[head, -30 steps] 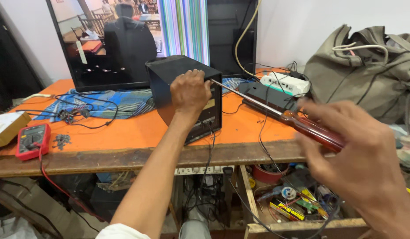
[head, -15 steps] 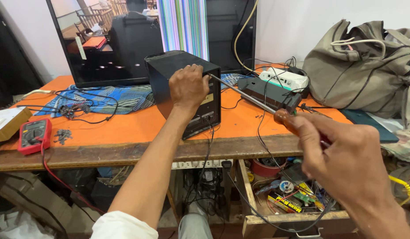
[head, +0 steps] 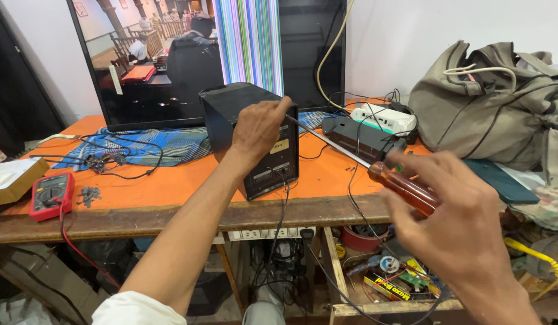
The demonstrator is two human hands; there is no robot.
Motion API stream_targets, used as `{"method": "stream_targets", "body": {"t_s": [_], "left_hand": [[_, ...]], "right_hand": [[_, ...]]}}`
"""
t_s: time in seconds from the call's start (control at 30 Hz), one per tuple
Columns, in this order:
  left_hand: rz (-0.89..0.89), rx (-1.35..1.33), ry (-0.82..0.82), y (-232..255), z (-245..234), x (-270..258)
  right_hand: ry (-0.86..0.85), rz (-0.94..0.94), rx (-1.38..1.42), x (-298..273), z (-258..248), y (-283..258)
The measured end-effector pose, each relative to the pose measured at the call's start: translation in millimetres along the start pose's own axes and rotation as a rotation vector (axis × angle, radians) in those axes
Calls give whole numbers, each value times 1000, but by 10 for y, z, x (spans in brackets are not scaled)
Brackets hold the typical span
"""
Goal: The person uses a screwdriver to remove screws from the back panel of a black electronic box, then removes the panel to expose the internal circuit board and wires. The person manipulates the wires and components inside the box while a television in the background displays a program with visible vertical color bars.
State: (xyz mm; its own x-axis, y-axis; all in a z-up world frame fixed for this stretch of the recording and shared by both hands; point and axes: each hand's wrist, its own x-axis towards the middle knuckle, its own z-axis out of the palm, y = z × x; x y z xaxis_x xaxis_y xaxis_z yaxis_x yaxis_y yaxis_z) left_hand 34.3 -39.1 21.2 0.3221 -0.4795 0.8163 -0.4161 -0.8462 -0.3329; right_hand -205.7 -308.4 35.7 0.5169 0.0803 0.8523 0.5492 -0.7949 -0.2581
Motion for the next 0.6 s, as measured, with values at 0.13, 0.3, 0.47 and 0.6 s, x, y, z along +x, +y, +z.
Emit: {"method": "stream_targets", "body": {"t_s": [0.13, 0.3, 0.47, 0.6], "left_hand": [[73, -66, -13, -29, 0, -19], [83, -56, -58, -67, 5, 38], [71, -48, -125, -75, -25, 97], [91, -41, -159, -92, -44, 123]], "right_hand": [[-132, 272, -85, -6, 23, 56], [-40, -3, 2, -35, -5, 87], [-5, -57, -40, -7, -28, 52], [24, -125, -5, -20, -41, 10]]}}
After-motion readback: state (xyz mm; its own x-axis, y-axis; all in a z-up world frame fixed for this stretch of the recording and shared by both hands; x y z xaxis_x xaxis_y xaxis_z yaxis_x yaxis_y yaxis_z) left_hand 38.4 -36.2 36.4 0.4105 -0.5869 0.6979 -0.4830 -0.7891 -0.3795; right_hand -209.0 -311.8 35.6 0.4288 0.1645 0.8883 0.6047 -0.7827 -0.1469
